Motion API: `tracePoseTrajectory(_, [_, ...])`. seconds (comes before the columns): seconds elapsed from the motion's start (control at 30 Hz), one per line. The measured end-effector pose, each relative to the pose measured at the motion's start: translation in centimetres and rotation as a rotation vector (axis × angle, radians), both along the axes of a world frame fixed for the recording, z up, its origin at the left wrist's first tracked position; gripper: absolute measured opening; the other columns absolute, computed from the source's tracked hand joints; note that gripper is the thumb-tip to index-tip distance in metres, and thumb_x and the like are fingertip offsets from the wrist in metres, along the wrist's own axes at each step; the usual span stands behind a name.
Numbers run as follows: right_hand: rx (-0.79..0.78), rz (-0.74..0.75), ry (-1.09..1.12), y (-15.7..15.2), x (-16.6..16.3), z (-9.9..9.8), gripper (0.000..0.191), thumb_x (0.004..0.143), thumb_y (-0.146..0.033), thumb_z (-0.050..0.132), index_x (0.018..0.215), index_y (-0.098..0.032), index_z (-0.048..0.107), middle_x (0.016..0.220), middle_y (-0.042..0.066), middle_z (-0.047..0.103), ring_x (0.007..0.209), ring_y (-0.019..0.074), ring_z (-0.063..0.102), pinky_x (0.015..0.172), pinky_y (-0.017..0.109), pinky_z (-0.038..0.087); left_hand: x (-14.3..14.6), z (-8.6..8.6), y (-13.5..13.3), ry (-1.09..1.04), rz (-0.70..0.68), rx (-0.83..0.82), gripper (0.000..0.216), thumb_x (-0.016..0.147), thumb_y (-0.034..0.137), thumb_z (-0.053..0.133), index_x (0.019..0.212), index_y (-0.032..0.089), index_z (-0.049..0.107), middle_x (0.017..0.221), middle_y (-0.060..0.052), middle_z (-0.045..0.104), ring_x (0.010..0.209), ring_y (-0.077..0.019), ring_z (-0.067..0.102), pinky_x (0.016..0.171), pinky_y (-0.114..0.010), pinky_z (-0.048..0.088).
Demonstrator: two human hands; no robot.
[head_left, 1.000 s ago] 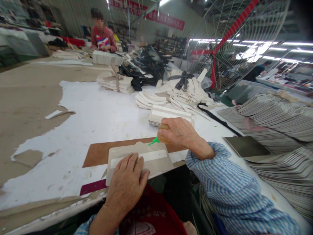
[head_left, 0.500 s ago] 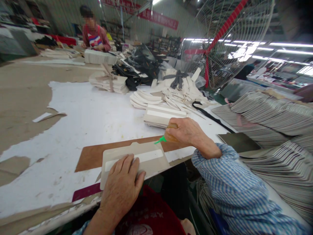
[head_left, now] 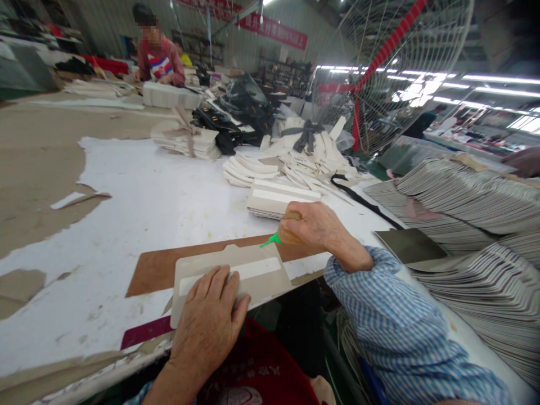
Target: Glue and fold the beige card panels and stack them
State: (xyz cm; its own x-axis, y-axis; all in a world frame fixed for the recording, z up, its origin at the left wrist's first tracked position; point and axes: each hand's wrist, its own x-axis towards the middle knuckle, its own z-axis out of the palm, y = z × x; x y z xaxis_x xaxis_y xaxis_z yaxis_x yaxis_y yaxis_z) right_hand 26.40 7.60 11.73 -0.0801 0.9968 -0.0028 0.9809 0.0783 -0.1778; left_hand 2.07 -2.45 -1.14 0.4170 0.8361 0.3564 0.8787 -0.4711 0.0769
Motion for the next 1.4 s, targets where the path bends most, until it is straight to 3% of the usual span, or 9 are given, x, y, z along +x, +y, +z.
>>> tracePoseTrajectory(0.23, [-0.001,0.068,0.089,-0.1,-1.1,-0.3,0.02,0.087,-0.036,0.056,0.086,-0.023,0.07,0.079,0.004,0.069,0.069,0.0171,0.052,0.06,0.029,0.03,0.0,0.1,0.1,0.009,-0.004,0.021,0.039,0.096,0.038,0.056,0.125,0.014,0.064,0.132,-0.017,0.066,0.122,-0.0353,0.059,0.101,-0.054,0.054])
tracePoseTrajectory(0.7, [-0.042,-0.1,0.053,-0.3,3.2,-0.6,0.018,0.087,-0.035,0.055,0.085,-0.023,0.069,0.079,0.004,0.069,0.074,0.0195,0.058,0.064,0.03,0.036,0.0,0.1,0.1,0.004,-0.005,0.034,0.037,0.095,0.036,0.057,0.123,0.014,0.065,0.131,-0.017,0.067,0.122,-0.0348,0.059,0.1,-0.054,0.054])
tracePoseTrajectory(1.2, [-0.048,-0.067,0.112,0.1,2.3,-0.5,0.018,0.085,-0.035,0.057,0.084,-0.023,0.07,0.078,0.003,0.068,0.072,0.0182,0.056,0.064,0.03,0.035,0.1,0.2,0.0,0.009,-0.005,0.032,0.037,0.095,0.036,0.057,0.122,0.013,0.065,0.13,-0.018,0.067,0.121,-0.0352,0.06,0.1,-0.054,0.055])
tracePoseTrajectory(1.4, [-0.006,0.014,0.163,0.5,-0.2,-0.9,0.015,0.087,-0.032,0.057,0.083,-0.022,0.068,0.076,0.003,0.067,0.07,0.0169,0.054,0.062,0.03,0.032,-0.1,0.1,0.0,0.0,-0.009,0.015,0.038,0.095,0.036,0.056,0.124,0.013,0.065,0.132,-0.018,0.066,0.122,-0.0352,0.059,0.1,-0.054,0.054])
